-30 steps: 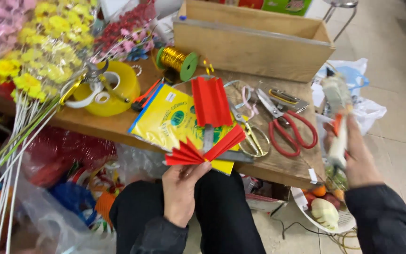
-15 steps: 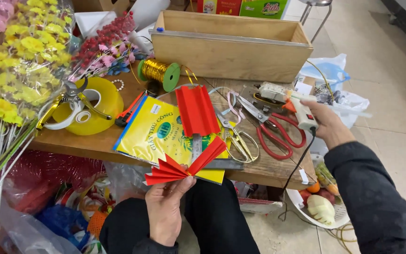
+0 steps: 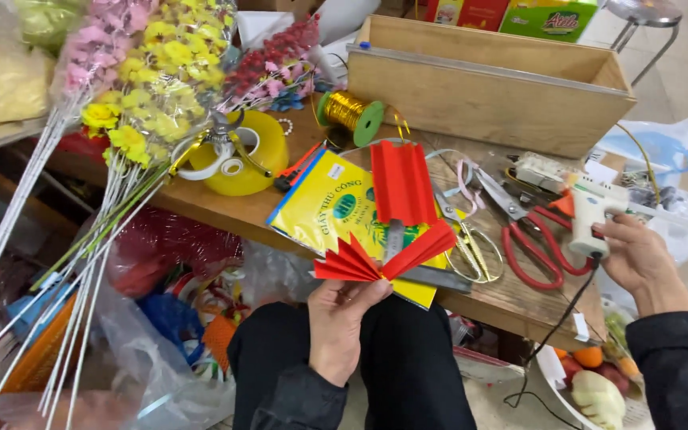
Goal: Folding and gluing red and white paper to create decorative accordion fans.
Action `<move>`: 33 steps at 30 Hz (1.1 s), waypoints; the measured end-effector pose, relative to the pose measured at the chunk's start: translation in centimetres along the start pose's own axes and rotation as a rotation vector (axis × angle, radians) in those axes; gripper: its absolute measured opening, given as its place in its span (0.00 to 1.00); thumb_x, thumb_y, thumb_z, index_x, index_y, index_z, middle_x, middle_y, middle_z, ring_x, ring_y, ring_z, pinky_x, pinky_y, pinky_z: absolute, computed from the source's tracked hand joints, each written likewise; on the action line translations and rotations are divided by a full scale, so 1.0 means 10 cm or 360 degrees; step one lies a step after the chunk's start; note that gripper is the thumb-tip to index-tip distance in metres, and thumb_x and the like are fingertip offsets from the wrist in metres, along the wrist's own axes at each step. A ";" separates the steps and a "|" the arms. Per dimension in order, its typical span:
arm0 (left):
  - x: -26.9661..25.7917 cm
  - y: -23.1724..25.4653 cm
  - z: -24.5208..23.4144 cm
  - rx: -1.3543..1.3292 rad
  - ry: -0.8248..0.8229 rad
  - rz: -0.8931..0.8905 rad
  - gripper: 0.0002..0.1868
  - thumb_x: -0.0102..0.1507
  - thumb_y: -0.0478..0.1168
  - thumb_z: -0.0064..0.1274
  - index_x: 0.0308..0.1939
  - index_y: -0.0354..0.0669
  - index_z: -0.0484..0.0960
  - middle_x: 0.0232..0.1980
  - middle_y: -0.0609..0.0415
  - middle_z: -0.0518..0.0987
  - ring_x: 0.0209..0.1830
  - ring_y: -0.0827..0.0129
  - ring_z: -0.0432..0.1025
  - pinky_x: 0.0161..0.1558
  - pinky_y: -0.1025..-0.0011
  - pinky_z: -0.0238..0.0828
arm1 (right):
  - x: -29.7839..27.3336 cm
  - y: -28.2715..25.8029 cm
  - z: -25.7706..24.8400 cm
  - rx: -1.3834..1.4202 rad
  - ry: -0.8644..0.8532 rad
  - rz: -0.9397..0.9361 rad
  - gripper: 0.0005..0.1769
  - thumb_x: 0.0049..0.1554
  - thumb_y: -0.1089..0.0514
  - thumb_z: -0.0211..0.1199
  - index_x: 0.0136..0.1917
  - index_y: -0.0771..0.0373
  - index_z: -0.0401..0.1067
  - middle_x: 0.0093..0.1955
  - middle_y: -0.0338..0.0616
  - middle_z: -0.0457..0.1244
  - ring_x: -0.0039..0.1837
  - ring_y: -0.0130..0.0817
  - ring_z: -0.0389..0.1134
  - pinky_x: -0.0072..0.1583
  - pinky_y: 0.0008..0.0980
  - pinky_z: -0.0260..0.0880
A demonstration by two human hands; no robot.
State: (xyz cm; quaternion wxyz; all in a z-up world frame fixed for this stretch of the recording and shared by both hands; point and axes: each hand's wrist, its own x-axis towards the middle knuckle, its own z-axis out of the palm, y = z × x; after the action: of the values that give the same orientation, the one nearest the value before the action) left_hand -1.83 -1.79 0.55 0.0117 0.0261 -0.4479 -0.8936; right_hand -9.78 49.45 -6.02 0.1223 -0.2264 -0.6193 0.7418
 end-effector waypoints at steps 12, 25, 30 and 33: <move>0.02 -0.07 -0.02 -0.0032 0.0041 0.0054 0.15 0.55 0.23 0.66 0.47 0.29 0.87 0.43 0.42 0.88 0.45 0.58 0.82 0.46 0.59 0.87 | -0.60 -0.30 0.42 -0.0125 -0.0008 0.0265 0.43 0.63 0.62 0.54 0.87 0.46 0.46 0.85 0.41 0.49 0.74 0.32 0.62 0.68 0.30 0.63; -0.07 0.13 0.09 0.0134 -0.0142 0.0177 0.18 0.57 0.31 0.69 0.50 0.38 0.85 0.47 0.49 0.87 0.51 0.61 0.82 0.54 0.61 0.87 | -0.58 -0.47 0.60 -0.0403 0.0134 0.0334 0.54 0.59 0.60 0.65 0.87 0.50 0.36 0.70 0.39 0.65 0.61 0.31 0.69 0.60 0.37 0.67; -0.10 0.21 0.12 -0.0235 -0.0227 -0.0233 0.17 0.62 0.29 0.61 0.55 0.34 0.83 0.53 0.40 0.86 0.55 0.50 0.81 0.49 0.55 0.88 | -2.19 -0.77 1.65 -0.0942 -0.0074 -0.0116 0.33 0.56 0.69 0.63 0.74 0.59 0.67 0.71 0.48 0.67 0.70 0.41 0.68 0.74 0.40 0.64; -0.17 0.17 0.15 -0.0243 -0.0375 -0.0302 0.16 0.63 0.30 0.60 0.55 0.30 0.85 0.53 0.38 0.86 0.51 0.51 0.82 0.47 0.61 0.87 | -2.63 -0.41 2.03 -0.0694 -0.0432 -0.0080 0.19 0.48 0.66 0.73 0.54 0.67 0.84 0.53 0.51 0.79 0.53 0.41 0.80 0.60 0.41 0.80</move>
State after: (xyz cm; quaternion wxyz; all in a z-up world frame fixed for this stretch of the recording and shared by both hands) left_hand -0.25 -1.52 2.93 -0.1234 -0.0376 -0.3724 -0.9191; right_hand 2.75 20.60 5.49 0.0048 -0.1304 -0.7807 0.6111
